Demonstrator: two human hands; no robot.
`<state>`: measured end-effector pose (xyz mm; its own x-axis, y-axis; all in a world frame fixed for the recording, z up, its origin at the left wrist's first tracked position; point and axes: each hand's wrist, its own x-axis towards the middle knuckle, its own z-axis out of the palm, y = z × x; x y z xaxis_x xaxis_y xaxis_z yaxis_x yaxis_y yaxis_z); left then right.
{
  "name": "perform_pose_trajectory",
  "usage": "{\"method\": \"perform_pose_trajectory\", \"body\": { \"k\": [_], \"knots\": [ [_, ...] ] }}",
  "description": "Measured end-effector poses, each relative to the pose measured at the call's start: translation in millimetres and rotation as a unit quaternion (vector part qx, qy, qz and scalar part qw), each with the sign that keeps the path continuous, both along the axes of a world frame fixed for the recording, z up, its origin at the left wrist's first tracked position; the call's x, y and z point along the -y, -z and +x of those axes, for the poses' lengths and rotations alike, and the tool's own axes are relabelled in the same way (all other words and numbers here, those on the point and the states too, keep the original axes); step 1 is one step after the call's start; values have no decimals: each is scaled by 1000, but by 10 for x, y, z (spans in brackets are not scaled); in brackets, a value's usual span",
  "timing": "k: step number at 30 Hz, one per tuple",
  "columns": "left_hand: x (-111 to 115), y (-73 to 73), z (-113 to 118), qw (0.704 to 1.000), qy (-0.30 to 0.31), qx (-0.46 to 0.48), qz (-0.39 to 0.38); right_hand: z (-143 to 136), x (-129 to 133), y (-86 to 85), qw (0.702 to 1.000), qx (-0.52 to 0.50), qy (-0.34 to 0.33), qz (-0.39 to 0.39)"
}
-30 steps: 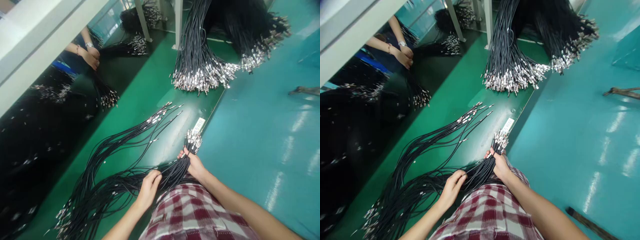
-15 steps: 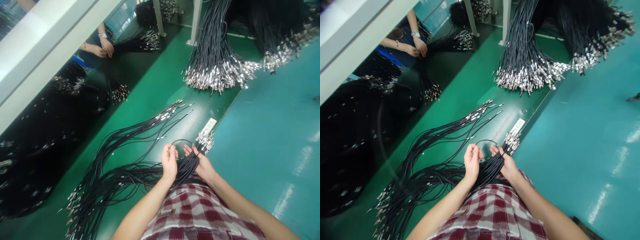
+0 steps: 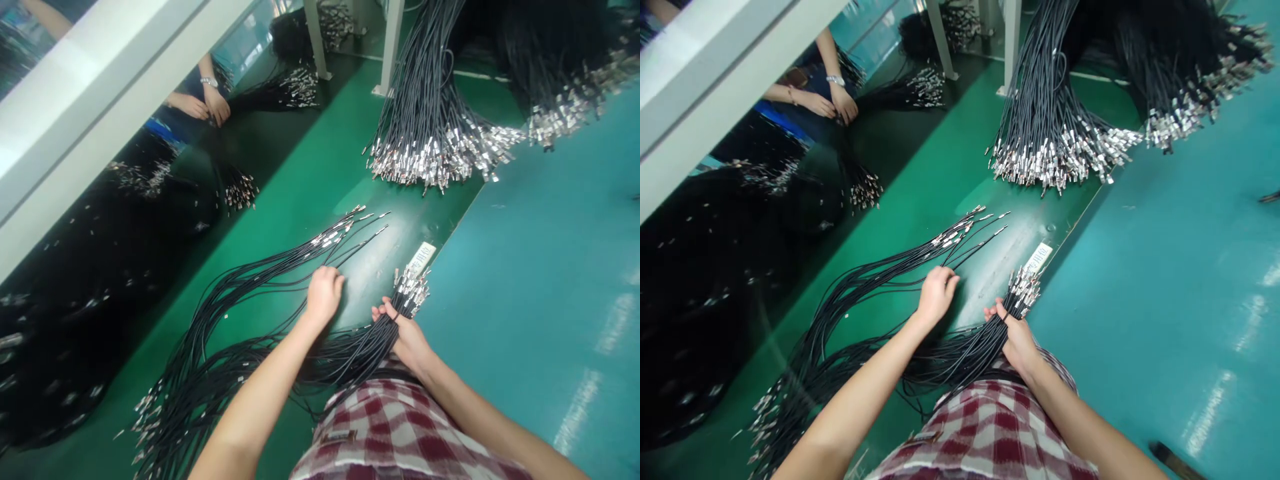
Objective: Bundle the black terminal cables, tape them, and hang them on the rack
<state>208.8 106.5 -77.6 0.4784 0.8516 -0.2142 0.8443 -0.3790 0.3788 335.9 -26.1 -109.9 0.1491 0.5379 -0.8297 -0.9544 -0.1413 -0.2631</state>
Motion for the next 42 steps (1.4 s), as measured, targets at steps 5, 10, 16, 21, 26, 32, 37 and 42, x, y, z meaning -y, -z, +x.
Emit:
{"method": "perform_pose_trajectory", "body": {
  "k": [5, 10, 16, 21, 26, 32, 37, 42],
  "knots": [
    [-409, 233, -132, 997, 1, -60, 56, -3, -13, 42, 999, -27, 12, -12],
    [303, 13, -268, 994, 61, 77, 52, 19, -55, 21, 1000, -19, -12, -7],
    [1058, -234, -429, 984, 105, 62, -129, 19, -23, -44, 1000, 2, -15, 6],
    [235, -28, -536, 993, -75, 83, -39, 17, 5, -46, 997, -27, -35, 69],
    [-423, 250, -564, 979, -196, 56, -14, 30, -2, 3, 998, -46, -34, 39],
    [500, -44, -434, 981, -27, 184, -55, 27, -33, -19, 998, -26, -38, 38],
    [992, -136, -403, 973, 36, 156, -164, 19, -14, -68, 999, -16, -16, 46],
    [137, 38, -738, 999, -45, 23, -19, 12, 21, -49, 997, -28, -18, 70]
  ]
}}
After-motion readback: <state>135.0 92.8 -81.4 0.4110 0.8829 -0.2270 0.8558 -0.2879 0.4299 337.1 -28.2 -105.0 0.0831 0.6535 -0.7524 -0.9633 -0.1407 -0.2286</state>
